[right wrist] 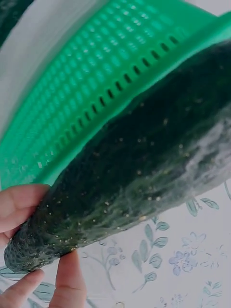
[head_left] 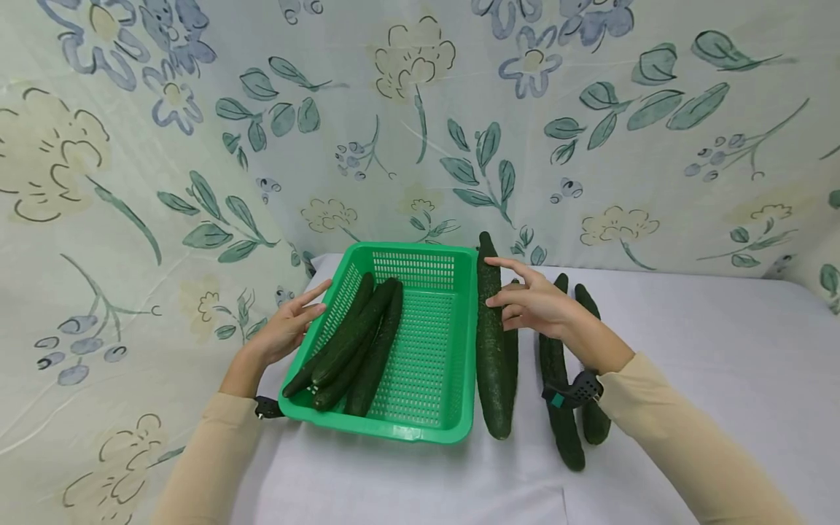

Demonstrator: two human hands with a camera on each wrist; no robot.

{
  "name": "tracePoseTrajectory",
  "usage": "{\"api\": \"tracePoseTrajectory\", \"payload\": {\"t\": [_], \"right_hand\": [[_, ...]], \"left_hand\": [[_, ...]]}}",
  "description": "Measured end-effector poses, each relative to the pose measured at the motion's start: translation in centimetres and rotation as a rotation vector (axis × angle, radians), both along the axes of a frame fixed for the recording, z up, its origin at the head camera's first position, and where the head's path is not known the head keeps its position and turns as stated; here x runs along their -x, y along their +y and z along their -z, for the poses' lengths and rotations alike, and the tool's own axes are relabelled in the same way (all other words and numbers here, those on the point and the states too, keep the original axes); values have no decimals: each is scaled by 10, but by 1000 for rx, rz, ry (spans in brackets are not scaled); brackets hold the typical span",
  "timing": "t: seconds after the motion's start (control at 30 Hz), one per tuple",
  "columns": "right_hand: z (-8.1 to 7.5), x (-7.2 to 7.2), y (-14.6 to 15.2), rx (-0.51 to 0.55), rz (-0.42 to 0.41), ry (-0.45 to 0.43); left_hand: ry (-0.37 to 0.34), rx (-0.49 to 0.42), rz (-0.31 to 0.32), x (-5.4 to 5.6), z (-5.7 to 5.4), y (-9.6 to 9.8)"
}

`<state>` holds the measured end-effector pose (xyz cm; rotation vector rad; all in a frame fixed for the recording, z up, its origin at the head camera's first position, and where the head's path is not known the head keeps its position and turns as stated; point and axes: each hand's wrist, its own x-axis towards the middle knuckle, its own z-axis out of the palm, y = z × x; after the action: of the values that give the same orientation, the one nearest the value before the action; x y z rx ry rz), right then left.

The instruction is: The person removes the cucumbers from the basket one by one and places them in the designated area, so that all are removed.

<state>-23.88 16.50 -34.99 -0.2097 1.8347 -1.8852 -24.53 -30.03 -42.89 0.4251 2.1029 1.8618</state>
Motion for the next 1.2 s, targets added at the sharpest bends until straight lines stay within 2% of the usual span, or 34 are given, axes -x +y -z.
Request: {"api": "tracePoseTrajectory", "payload": {"t": [0.23, 0.6, 0.8, 0.93, 1.2], "right_hand": [[3, -2, 23, 7, 27, 14], [15, -4, 56, -14, 55, 28], [19, -6, 74, -32, 85, 39], [22, -7, 86, -26, 90, 49], [30, -7, 106, -36, 93, 115]], "left_hand": [[-21, 0, -8, -1, 0, 1], [9, 2, 0, 0, 0, -1], [-4, -8, 17, 1, -1, 1], [5, 4, 5, 0, -1, 1], [-3, -1, 14, 1, 0, 0]]}}
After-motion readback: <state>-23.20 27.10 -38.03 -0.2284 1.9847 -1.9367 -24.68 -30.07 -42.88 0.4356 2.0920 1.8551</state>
